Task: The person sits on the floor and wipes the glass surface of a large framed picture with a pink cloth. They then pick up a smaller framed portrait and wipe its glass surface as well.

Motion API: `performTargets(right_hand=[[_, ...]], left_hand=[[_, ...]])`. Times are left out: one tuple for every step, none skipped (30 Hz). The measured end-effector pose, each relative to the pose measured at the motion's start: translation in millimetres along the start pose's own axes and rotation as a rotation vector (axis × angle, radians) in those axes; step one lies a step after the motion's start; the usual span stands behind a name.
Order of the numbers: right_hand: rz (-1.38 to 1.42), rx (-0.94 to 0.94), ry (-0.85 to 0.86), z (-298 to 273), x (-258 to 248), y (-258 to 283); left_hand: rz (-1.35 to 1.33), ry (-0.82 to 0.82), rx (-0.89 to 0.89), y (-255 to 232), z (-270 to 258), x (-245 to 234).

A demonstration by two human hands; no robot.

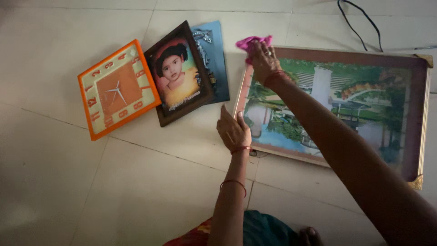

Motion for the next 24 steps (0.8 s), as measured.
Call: performTargets(right_hand=[[0.017, 0.056, 0.037, -3.5, -2.5, -3.5], [0.033, 0.11, 0.076, -8.0, -6.4, -6.0], [0.049, 0.165, 0.114, -12.3, -11.5, -7.8], [0.03, 0.183, 0.117, -18.7, -19.6, -9.2], [0.011, 0.201, 0.119, -27.9, -27.6, -11.4], [-0.008, 0.221, 0.117, -35.8, -35.8, -15.6], [0.032, 0.232, 0.099, -45.0, -42.9, -20.1], [0.071, 0.242, 0.079, -55.9, -48.2, -25.0], [0.111, 0.252, 0.059, -66.0, -52.0, -31.4], [0.112, 0.289, 0.057, -76.9, -53.0, -39.8], [0.114, 0.326, 0.056, -87.2, -52.7, -49.6], [0.113, 0.359, 0.051, -94.6, -52.6, -61.4], [0.042, 0.352, 0.034, -102.4, -53.6, -73.3], [-0.028, 0.346, 0.02, -112.2, -53.4, -84.5], [-0.099, 0.34, 0.007, -119.7, -52.2, -94.2], [-0.093, 0.386, 0.017, -126.2, -49.6, -105.0], [-0.087, 0.432, 0.028, -133.3, -47.4, -114.7], [-0.08, 0.477, 0.036, -138.9, -45.7, -122.2], [-0.039, 0.512, -0.005, -143.8, -45.9, -127.2], [0.004, 0.543, -0.045, -146.2, -46.2, -129.0], [0.046, 0.575, -0.085, -147.4, -47.2, -128.8], [0.026, 0.6, -0.082, -147.6, -48.1, -126.4], [0.005, 0.625, -0.079, -144.9, -49.2, -121.7], [-0.014, 0.651, -0.077, -140.1, -50.4, -114.9]], left_hand=[[-0.004, 0.018, -0.013, 0.9, -0.3, 0.5], [-0.008, 0.037, -0.028, 1.8, -0.2, 1.6], [-0.011, 0.055, -0.043, 3.1, -0.3, 2.8], [-0.017, 0.055, -0.039, 3.8, -1.0, 3.4], [-0.023, 0.055, -0.034, 4.6, -1.6, 4.1], [-0.029, 0.053, -0.025, 4.7, 0.3, 5.8], [-0.017, 0.029, -0.012, 4.7, 0.8, 6.4], [-0.005, 0.003, 0.001, 5.5, -0.6, 6.5], [0.006, -0.022, 0.013, 6.4, -1.7, 6.7], [0.014, -0.027, 0.02, 7.0, -3.1, 7.4], [0.023, -0.031, 0.027, 7.7, -4.0, 8.0], [0.03, -0.041, 0.034, 8.2, -3.5, 8.8], [0.026, -0.028, 0.026, 9.1, -2.5, 10.5], [0.023, -0.012, 0.017, 10.1, -2.3, 11.6], [0.02, 0.004, 0.008, 10.5, -2.2, 12.7], [0.047, 0.0, 0.018, 9.8, -1.7, 12.7], [0.074, -0.005, 0.028, 8.7, -1.2, 12.6], [0.102, -0.012, 0.038, 7.4, -0.2, 12.3], [0.106, 0.01, 0.027, 7.1, 0.5, 12.9], [0.111, 0.031, 0.014, 7.6, 0.5, 13.0], [0.116, 0.053, 0.001, 8.0, 1.0, 13.7], [0.105, 0.045, 0.008, 7.5, 1.0, 13.8], [0.094, 0.037, 0.014, 7.1, 1.0, 14.1], [0.084, 0.029, 0.023, 7.3, 1.2, 14.1]])
Point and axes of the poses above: each hand's wrist, its own z-axis towards the middle knuckle, its own x-axis out of the palm, y = z × x, the point moved 4 cm from there along z, towards the middle knuckle, and after that the axes turned 7 degrees about y, right-handed, at the moved point
